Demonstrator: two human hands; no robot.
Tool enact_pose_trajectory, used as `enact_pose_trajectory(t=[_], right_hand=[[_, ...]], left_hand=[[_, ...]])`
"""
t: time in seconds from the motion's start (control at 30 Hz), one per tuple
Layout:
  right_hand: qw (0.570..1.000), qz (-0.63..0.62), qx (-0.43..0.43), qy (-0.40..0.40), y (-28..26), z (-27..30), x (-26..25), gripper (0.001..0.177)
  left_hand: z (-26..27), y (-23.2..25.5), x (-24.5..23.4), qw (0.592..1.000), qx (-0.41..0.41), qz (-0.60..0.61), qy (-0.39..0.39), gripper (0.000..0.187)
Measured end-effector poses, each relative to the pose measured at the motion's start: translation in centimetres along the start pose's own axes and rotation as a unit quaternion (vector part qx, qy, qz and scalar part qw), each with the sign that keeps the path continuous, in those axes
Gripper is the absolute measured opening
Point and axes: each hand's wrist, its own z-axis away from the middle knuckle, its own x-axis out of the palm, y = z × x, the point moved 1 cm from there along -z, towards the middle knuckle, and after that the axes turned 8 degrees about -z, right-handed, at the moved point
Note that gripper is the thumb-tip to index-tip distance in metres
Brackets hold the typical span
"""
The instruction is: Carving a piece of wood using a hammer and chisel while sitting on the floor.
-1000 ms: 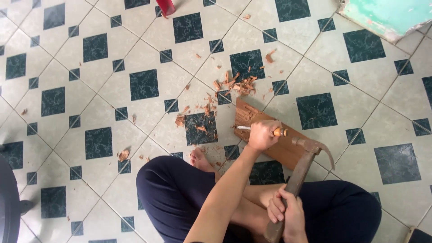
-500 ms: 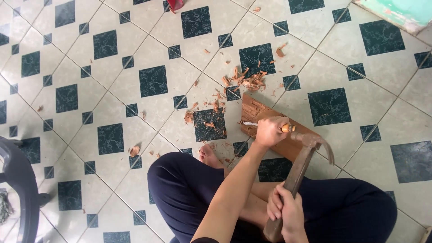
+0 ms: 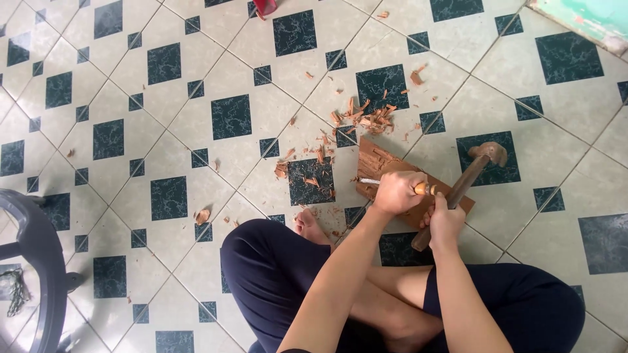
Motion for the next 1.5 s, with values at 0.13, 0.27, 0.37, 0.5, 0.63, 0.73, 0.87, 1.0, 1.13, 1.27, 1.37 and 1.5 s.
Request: enact_pose_trajectory(t=[0.13, 0.27, 0.37, 0.5, 0.63, 0.73, 0.87, 1.0, 1.13, 1.27, 1.37, 1.5], right_hand=[[0.999, 0.034, -0.014, -0.001, 1.2, -1.2, -0.5, 0.029], [1.000, -0.002, -0.029, 0.005, 3.1, -2.5, -1.2, 0.025], [1.000, -0.018, -0.024, 0.009, 2.8, -2.1, -1.1, 0.024], [1.000, -0.010, -0.014, 0.018, 1.9, -1.4, -0.4, 0.022], [1.000, -0.015, -0.018, 0.012, 2.8, -2.0, -1.0, 0.022], [1.000, -0.022, -0.018, 0.011, 3.1, -2.4, -0.8, 0.022], [1.000, -0.023, -0.012, 0.013, 2.7, -2.0, -0.8, 0.022], [0.999, -0.026, -0.010, 0.022, 3.2, -2.4, -0.9, 0.023], [0.999, -0.029, -0.010, 0.028, 3.4, -2.6, -1.0, 0.023], [0.999, -0.038, -0.018, 0.027, 3.0, -1.5, -1.1, 0.024], [0.998, -0.042, -0.034, 0.017, 1.8, -0.2, -0.4, 0.024], [0.997, -0.054, -0.048, 0.008, 1.3, 1.0, -0.7, 0.025]], left_hand=[[-0.9, 0.4, -3.6, 0.998, 0.016, 0.054, 0.004, 0.026], [-1.7, -1.0, -8.4, 0.970, 0.000, 0.238, 0.039, 0.029], [-1.5, -4.9, -8.7, 0.964, -0.060, 0.245, 0.086, 0.030], [0.3, -8.8, -10.0, 0.980, -0.071, 0.167, 0.077, 0.031], [-3.1, -4.1, -15.2, 0.952, -0.098, 0.248, 0.152, 0.037], [-4.2, -1.4, -18.9, 0.958, -0.074, 0.236, 0.145, 0.034], [-3.1, -3.5, -18.9, 0.976, -0.177, 0.125, 0.027, 0.029], [-0.8, -7.6, -14.8, 0.905, -0.349, -0.104, -0.222, 0.025], [0.3, -8.2, -9.7, 0.872, -0.353, -0.128, -0.315, 0.032], [1.8, -9.2, -6.5, 0.867, -0.365, -0.106, -0.321, 0.059], [2.4, -10.3, -6.4, 0.867, -0.399, -0.074, -0.289, 0.064], [2.9, -11.2, -4.6, 0.890, -0.371, -0.081, -0.254, 0.047]])
